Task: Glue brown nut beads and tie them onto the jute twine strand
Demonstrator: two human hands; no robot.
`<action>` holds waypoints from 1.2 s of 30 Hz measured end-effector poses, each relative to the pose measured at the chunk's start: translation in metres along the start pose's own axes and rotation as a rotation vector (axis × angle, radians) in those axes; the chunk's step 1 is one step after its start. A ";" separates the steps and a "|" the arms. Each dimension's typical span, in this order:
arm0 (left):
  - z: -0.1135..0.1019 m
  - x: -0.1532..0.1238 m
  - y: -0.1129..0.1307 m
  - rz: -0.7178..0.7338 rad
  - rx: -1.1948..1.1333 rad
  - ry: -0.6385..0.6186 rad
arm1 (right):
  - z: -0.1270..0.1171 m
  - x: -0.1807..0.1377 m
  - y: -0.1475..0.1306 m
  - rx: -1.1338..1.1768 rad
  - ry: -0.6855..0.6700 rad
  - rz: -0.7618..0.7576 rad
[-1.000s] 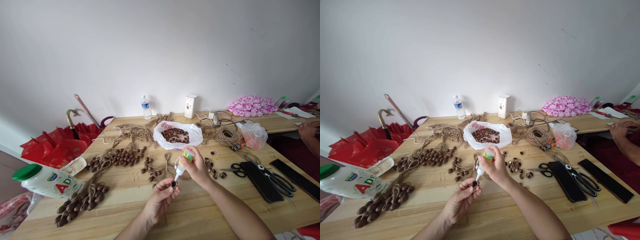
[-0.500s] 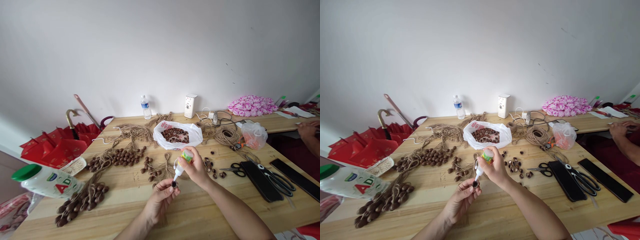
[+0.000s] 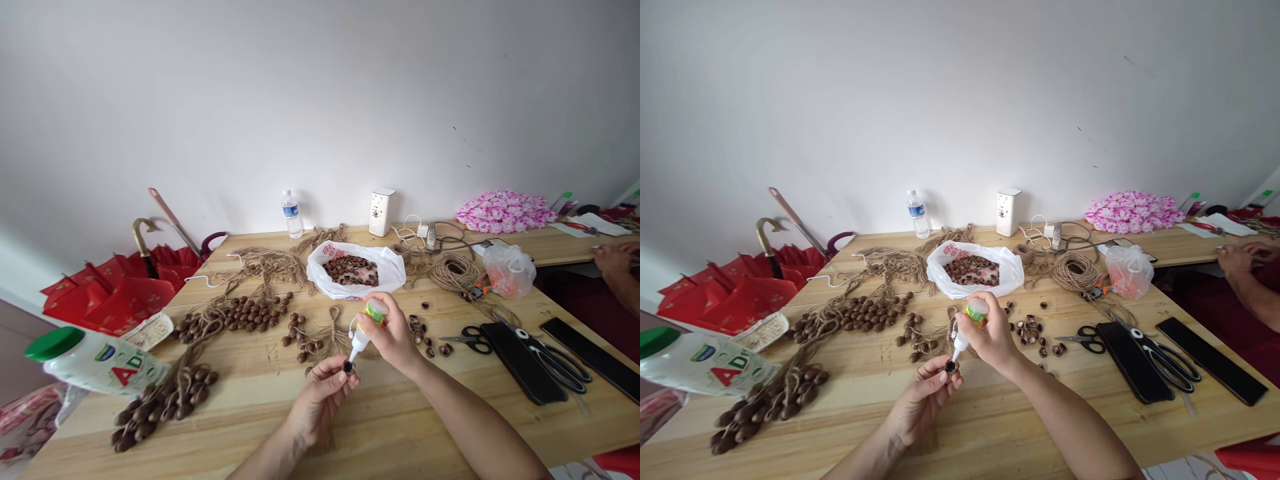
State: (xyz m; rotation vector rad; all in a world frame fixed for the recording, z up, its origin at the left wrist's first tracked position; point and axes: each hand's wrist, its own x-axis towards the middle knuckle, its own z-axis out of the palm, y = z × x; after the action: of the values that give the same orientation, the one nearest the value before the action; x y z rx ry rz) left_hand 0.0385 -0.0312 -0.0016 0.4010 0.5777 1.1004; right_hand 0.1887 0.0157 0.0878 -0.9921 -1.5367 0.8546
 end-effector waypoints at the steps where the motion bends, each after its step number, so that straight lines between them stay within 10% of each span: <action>1: 0.000 0.000 0.000 -0.001 0.001 -0.002 | 0.000 0.000 0.000 0.000 0.003 0.001; 36: 0.000 -0.001 0.001 0.006 0.015 0.008 | 0.001 -0.001 -0.001 0.006 -0.014 -0.004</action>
State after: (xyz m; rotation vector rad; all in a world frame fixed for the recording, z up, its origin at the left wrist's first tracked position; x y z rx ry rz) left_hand 0.0379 -0.0317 -0.0009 0.4120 0.5925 1.1039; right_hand 0.1880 0.0143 0.0882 -0.9799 -1.5466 0.8650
